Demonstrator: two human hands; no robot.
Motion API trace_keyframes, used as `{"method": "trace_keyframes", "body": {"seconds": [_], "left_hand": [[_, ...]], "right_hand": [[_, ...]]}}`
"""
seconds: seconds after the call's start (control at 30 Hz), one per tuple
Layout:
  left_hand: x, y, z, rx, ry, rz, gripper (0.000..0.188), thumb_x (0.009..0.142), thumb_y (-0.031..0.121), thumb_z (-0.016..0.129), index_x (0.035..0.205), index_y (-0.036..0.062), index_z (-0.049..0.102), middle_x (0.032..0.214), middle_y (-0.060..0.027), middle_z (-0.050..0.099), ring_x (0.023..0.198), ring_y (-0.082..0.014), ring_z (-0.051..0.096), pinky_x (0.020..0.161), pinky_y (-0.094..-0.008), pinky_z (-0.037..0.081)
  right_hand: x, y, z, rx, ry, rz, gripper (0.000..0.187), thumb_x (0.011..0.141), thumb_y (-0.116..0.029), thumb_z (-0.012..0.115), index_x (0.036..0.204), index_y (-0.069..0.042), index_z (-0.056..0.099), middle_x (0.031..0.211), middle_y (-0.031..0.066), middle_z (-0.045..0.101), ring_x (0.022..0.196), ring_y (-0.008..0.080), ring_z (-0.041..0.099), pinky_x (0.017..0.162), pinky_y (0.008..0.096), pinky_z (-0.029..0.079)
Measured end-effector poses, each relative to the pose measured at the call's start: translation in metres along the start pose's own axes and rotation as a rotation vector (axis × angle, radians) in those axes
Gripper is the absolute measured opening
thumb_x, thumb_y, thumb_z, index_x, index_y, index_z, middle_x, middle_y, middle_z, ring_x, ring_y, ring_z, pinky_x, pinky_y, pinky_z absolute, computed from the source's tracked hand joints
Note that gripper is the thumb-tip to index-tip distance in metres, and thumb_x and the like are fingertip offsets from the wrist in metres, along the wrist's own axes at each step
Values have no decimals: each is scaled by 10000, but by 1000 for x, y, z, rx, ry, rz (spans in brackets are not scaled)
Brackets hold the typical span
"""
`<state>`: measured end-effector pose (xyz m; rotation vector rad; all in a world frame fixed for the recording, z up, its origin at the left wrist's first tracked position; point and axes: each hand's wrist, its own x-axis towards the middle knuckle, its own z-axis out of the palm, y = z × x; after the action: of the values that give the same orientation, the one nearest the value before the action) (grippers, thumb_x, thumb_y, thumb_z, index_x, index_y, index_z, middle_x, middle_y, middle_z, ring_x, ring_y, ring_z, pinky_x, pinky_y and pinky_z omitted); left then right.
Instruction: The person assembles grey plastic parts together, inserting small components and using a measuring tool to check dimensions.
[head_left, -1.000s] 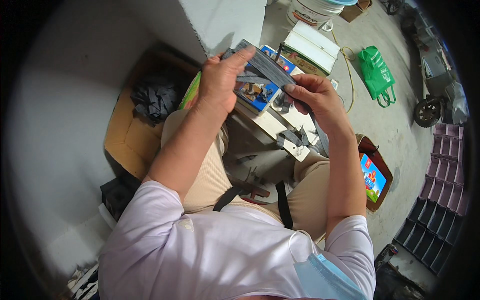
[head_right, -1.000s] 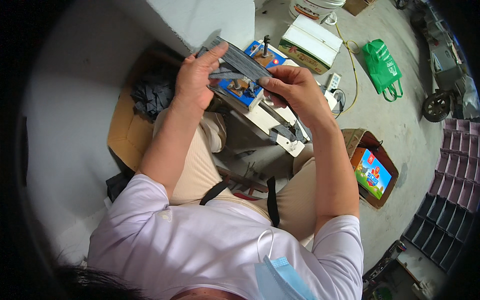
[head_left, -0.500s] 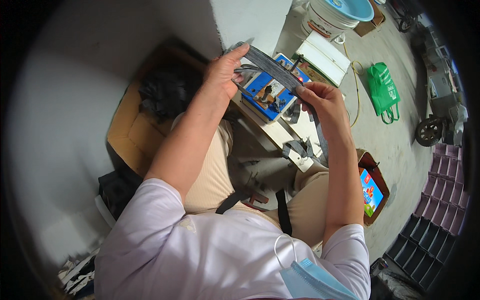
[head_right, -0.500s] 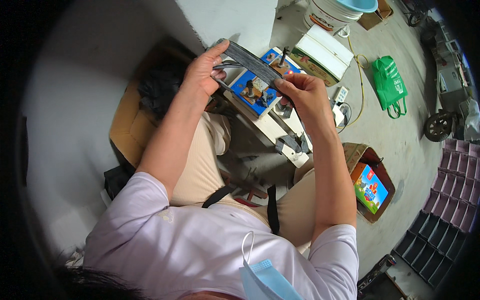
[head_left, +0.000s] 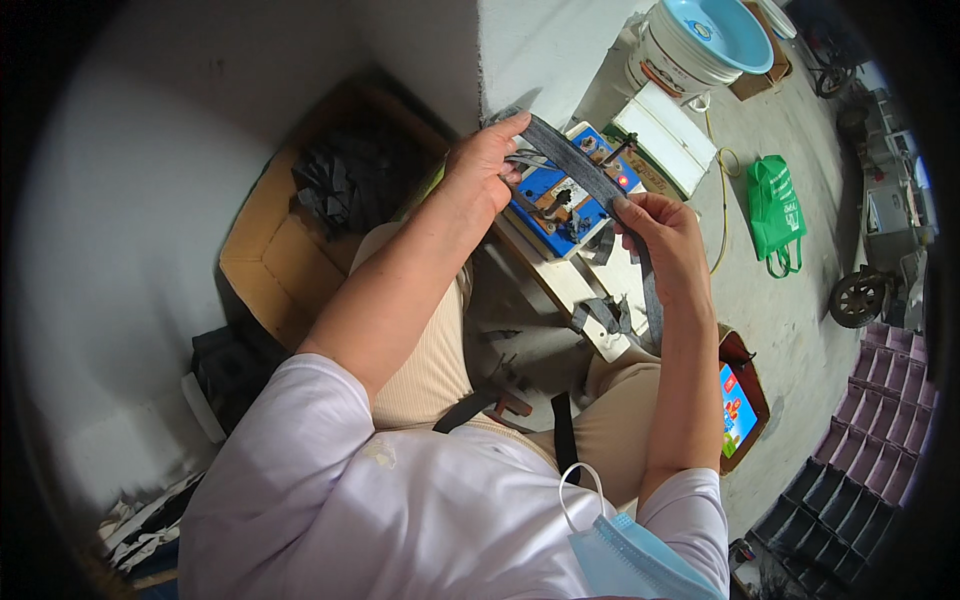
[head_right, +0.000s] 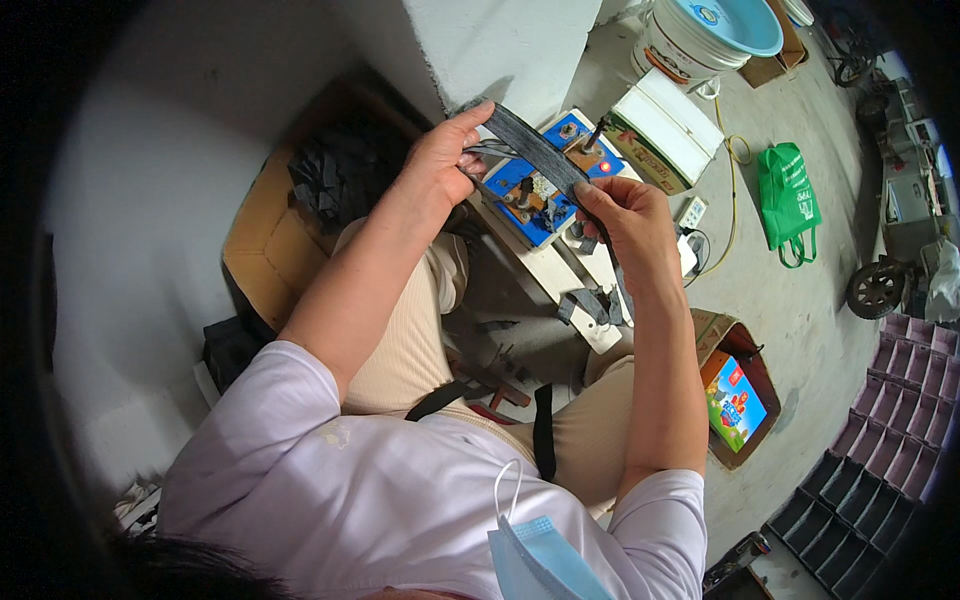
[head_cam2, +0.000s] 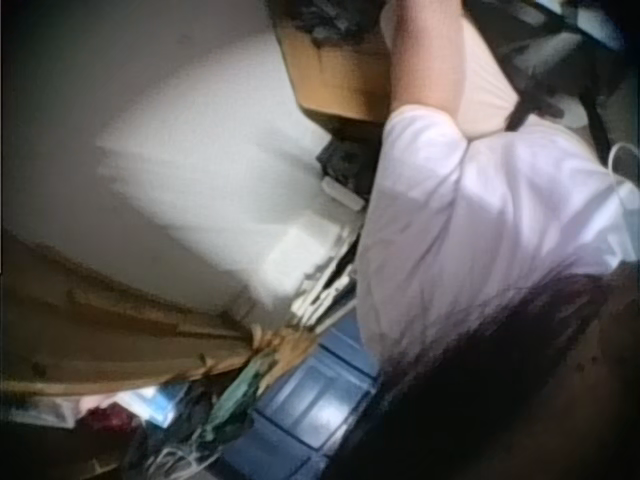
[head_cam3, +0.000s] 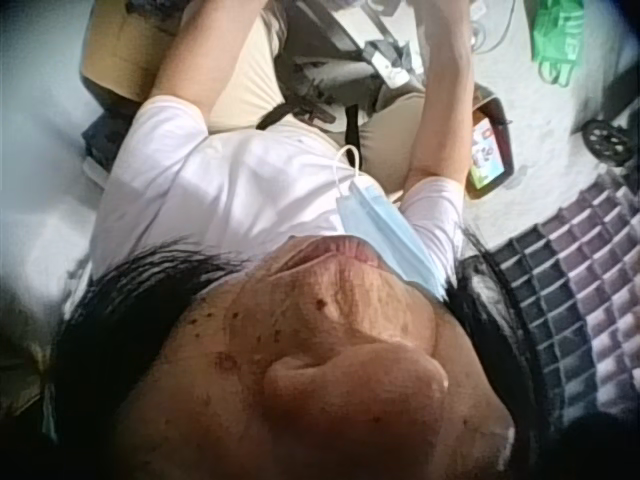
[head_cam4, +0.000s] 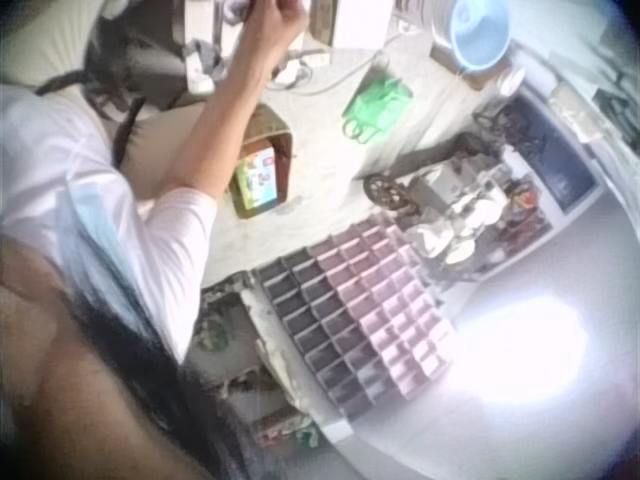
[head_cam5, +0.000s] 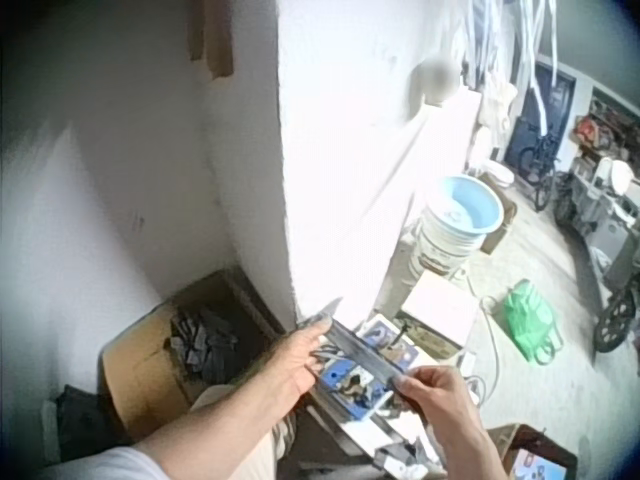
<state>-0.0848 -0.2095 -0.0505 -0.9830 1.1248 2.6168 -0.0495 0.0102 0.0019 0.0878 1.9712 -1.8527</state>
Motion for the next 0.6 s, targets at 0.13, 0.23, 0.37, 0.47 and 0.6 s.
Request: {"method": "trace_keyframes", "body": {"seconds": [0.13, 0.23, 0.37, 0.47, 0.6], "left_hand": [[9, -4, 0, 3, 15, 19, 253, 756, 230, 761, 878, 132, 563, 831, -5, 435, 608, -81, 350, 478, -220, 283], [13, -5, -1, -3, 14, 33, 235, 770, 240, 746, 874, 137, 562, 829, -1, 432, 604, -80, 343, 481, -216, 280], [12, -3, 5, -44, 49, 3, 225, 788, 223, 744, 778, 163, 527, 683, 48, 433, 489, -65, 315, 431, -214, 256], [11, -3, 3, -41, -14, 8, 205, 799, 219, 735, 820, 150, 543, 696, 39, 460, 518, -68, 383, 434, -209, 294], [21, -8, 1, -34, 73, 11, 205, 806, 221, 732, 846, 138, 549, 717, 29, 491, 550, -80, 461, 450, -211, 341]], "right_hand": [[3, 2, 1, 8, 6, 3, 155, 873, -140, 646, 887, 14, 651, 713, 22, 610, 594, 53, 517, 560, 185, 413], [6, 2, 3, 18, -3, 3, 153, 875, -137, 641, 892, 15, 652, 707, 23, 610, 593, 54, 518, 558, 187, 415], [8, 3, 2, 19, -3, -4, 151, 875, -134, 639, 894, 15, 653, 713, 27, 618, 589, 55, 518, 558, 189, 419], [9, 5, 2, 9, 7, -7, 149, 877, -137, 635, 891, 10, 653, 718, 26, 624, 583, 52, 515, 553, 189, 413], [12, 9, -2, 0, -7, -4, 151, 875, -145, 634, 892, 4, 654, 714, 18, 625, 579, 44, 511, 542, 187, 398]]}}
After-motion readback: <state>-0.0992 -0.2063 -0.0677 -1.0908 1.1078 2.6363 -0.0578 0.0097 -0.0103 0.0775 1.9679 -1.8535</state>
